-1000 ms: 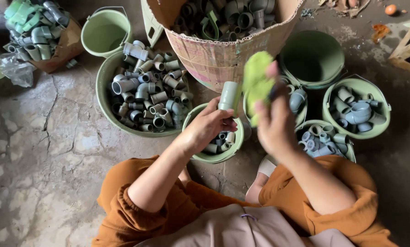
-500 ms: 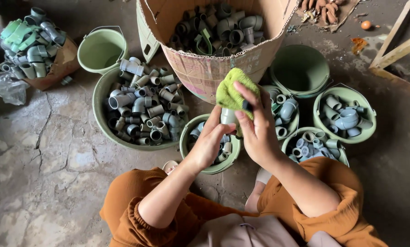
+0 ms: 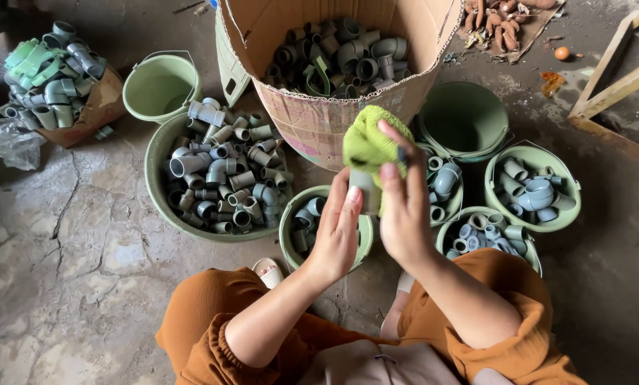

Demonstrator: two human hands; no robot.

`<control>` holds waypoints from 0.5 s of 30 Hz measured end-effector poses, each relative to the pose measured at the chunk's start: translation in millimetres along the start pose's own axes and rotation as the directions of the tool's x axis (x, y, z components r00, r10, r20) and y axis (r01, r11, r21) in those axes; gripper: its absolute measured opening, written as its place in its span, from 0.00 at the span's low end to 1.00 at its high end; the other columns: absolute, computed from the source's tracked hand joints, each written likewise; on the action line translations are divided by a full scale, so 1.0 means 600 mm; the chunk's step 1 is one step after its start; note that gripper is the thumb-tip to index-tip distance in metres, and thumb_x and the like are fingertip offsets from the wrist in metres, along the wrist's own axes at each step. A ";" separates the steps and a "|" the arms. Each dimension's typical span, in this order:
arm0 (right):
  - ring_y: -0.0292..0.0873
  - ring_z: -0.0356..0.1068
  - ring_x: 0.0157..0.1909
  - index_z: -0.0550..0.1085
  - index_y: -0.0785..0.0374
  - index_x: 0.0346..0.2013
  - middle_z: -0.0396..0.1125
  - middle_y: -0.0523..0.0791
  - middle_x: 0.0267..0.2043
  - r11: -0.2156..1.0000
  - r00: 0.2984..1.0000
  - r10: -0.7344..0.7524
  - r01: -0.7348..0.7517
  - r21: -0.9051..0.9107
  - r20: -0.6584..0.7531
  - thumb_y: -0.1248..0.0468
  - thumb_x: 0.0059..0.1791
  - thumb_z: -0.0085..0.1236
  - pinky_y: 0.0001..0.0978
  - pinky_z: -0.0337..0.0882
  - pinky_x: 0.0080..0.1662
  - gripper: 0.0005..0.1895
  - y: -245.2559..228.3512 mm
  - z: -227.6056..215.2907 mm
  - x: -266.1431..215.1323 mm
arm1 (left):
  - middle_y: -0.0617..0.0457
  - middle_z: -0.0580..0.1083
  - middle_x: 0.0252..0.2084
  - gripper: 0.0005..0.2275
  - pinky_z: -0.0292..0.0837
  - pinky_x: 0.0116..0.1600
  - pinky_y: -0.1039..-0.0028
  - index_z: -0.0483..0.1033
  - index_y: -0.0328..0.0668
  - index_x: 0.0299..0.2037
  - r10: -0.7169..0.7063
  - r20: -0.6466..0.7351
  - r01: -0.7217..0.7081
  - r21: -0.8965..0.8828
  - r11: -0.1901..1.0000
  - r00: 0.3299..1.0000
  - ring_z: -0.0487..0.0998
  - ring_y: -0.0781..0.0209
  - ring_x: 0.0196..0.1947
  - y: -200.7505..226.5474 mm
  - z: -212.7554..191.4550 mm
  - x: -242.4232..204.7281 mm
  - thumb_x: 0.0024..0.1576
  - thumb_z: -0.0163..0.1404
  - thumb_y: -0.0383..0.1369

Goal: The person sits on the floor and wipes small gray plastic plumbing fittings with a green cloth. They pick each fitting from a bucket, wipe it, and place it into a large cardboard box. The process is repeated for multiple fittings throughout the clip.

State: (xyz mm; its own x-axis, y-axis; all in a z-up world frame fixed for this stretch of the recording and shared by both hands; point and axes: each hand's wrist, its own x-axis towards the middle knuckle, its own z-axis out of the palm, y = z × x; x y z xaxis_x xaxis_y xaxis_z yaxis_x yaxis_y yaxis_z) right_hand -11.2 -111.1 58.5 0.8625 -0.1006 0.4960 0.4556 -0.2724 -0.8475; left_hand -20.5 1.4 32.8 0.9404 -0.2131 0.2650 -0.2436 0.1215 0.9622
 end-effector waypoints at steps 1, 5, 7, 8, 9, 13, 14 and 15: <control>0.58 0.58 0.70 0.60 0.53 0.72 0.53 0.58 0.67 1.000 1.000 0.002 -0.002 0.001 -0.001 0.57 0.62 0.34 0.55 0.59 0.69 0.22 0.020 -0.007 -0.003 | 0.41 0.68 0.58 0.20 0.54 0.71 0.51 0.59 0.37 0.70 -0.002 0.001 0.002 0.001 1.000 1.000 0.64 0.54 0.62 0.004 -0.001 -0.004 0.70 0.30 0.37; 0.50 0.62 0.66 0.61 0.60 0.69 0.58 0.57 0.67 0.899 0.940 0.342 -0.322 0.297 -0.017 0.49 0.61 0.36 0.51 0.60 0.67 0.26 0.044 -0.001 -0.002 | 0.40 0.66 0.52 0.22 0.51 0.65 0.54 0.56 0.41 0.70 0.079 -0.078 -0.058 0.246 0.968 0.994 0.63 0.45 0.49 0.003 0.008 -0.017 0.70 0.29 0.42; 0.46 0.67 0.60 0.65 0.62 0.66 0.65 0.55 0.63 0.796 0.901 0.434 -0.369 0.480 -0.027 0.51 0.60 0.39 0.49 0.65 0.65 0.24 0.030 0.011 -0.009 | 0.45 0.64 0.50 0.22 0.50 0.63 0.62 0.55 0.40 0.70 0.194 -0.103 -0.146 0.356 0.923 0.976 0.61 0.53 0.44 -0.002 0.015 -0.018 0.70 0.30 0.44; 0.56 0.62 0.64 0.62 0.67 0.67 0.61 0.61 0.64 0.900 0.930 0.368 -0.353 0.255 -0.011 0.52 0.61 0.35 0.53 0.60 0.66 0.26 0.022 0.011 -0.021 | 0.44 0.62 0.53 0.22 0.50 0.65 0.59 0.56 0.40 0.69 0.212 -0.171 -0.135 0.378 0.916 0.962 0.61 0.49 0.49 -0.004 0.017 -0.017 0.69 0.30 0.44; 0.66 0.58 0.68 0.59 0.73 0.67 0.56 0.68 0.66 0.952 0.952 0.304 -0.304 0.017 0.023 0.54 0.61 0.31 0.56 0.54 0.68 0.28 0.015 0.012 -0.032 | 0.42 0.60 0.55 0.22 0.50 0.67 0.56 0.57 0.40 0.68 0.231 -0.239 -0.122 0.400 0.909 0.943 0.61 0.45 0.54 -0.006 0.018 -0.015 0.69 0.30 0.44; 0.65 0.60 0.64 0.54 0.70 0.72 0.55 0.64 0.64 0.986 0.995 0.104 -0.102 -0.128 0.005 0.56 0.61 0.35 0.58 0.58 0.65 0.28 -0.022 0.029 -0.051 | 0.44 0.59 0.49 0.22 0.52 0.64 0.60 0.57 0.39 0.68 0.183 -0.280 -0.085 0.329 0.941 0.942 0.61 0.47 0.51 -0.036 -0.008 0.004 0.70 0.31 0.43; 0.61 0.62 0.60 0.56 0.63 0.73 0.55 0.58 0.60 0.963 1.000 0.007 0.001 -0.269 0.030 0.58 0.60 0.40 0.54 0.62 0.61 0.27 -0.011 0.032 -0.061 | 0.45 0.62 0.47 0.20 0.57 0.60 0.61 0.53 0.38 0.69 0.130 -0.297 -0.078 0.179 0.981 0.946 0.63 0.53 0.47 -0.035 -0.010 0.009 0.70 0.30 0.39; 0.58 0.65 0.56 0.58 0.56 0.75 0.54 0.53 0.56 0.910 0.994 -0.081 0.103 -0.401 0.071 0.61 0.59 0.46 0.49 0.67 0.58 0.28 -0.001 0.033 -0.074 | 0.45 0.66 0.45 0.19 0.63 0.56 0.63 0.49 0.37 0.70 0.069 -0.307 -0.064 0.024 0.998 0.949 0.65 0.60 0.44 -0.033 -0.010 0.011 0.70 0.30 0.35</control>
State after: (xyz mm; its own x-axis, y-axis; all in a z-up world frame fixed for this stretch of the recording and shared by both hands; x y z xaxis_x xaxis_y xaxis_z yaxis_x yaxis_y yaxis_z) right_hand -45.1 -87.4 33.3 0.8364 -0.0097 0.5481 0.4150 -0.6420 -0.6447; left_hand -7.9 3.4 15.3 0.9488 0.1032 0.2984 -0.3092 0.1115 0.9445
